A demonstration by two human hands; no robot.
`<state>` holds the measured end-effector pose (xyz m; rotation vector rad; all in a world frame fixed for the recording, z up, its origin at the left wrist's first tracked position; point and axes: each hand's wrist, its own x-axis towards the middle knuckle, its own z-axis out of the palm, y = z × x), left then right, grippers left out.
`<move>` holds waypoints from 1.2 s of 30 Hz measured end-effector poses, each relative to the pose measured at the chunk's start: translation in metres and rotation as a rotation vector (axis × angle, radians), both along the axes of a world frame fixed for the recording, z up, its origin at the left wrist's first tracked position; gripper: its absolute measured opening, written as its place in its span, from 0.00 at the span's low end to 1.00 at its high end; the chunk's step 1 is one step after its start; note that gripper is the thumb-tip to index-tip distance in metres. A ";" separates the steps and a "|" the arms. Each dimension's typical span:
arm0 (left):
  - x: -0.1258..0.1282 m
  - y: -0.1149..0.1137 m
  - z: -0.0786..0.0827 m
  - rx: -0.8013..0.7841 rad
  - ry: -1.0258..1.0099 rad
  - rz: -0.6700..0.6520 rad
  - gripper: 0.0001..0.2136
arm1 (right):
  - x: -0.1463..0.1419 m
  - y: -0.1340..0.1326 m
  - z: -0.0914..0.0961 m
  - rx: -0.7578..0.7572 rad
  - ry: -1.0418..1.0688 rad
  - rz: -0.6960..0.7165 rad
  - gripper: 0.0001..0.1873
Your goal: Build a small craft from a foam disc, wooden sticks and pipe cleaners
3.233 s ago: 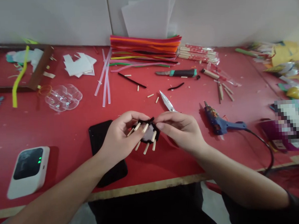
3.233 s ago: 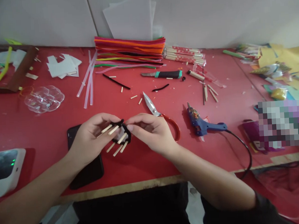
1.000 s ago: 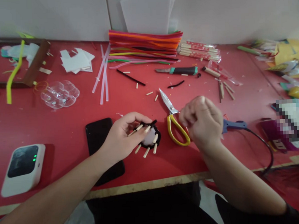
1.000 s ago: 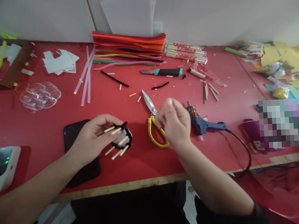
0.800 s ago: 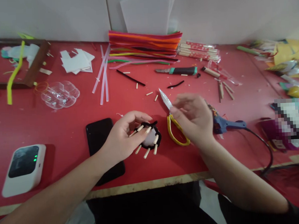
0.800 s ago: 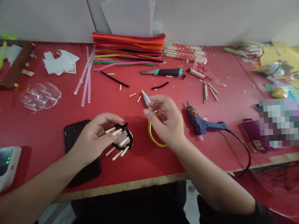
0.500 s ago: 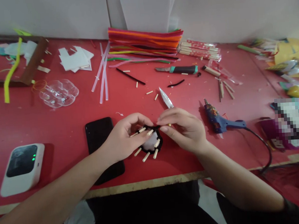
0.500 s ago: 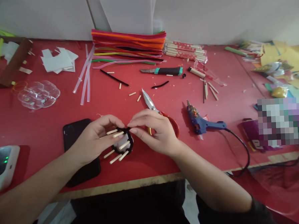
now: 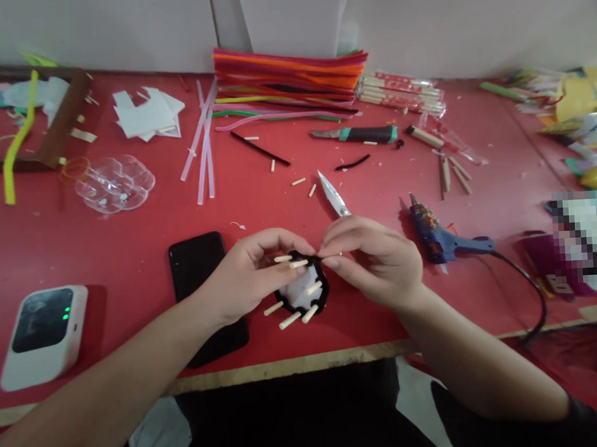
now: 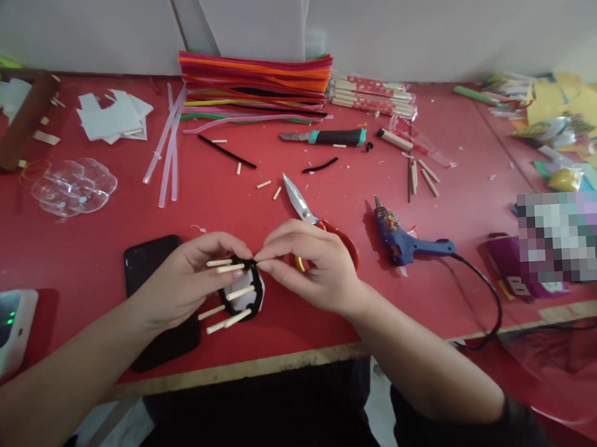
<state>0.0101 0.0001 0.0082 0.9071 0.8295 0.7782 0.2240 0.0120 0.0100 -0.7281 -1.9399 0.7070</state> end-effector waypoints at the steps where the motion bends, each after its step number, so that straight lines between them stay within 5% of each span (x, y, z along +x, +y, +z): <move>1: 0.000 0.000 0.000 0.015 0.007 0.007 0.07 | 0.000 -0.001 0.000 -0.011 0.011 0.005 0.06; 13: -0.001 0.001 0.007 0.272 0.222 0.052 0.06 | -0.005 -0.006 0.000 -0.154 0.074 -0.062 0.03; 26: 0.001 -0.002 0.010 0.208 0.184 0.136 0.04 | -0.002 -0.004 0.002 -0.005 0.030 0.039 0.11; 36: -0.007 -0.009 0.009 0.930 0.442 0.180 0.10 | -0.003 -0.005 0.000 -0.528 0.268 0.126 0.06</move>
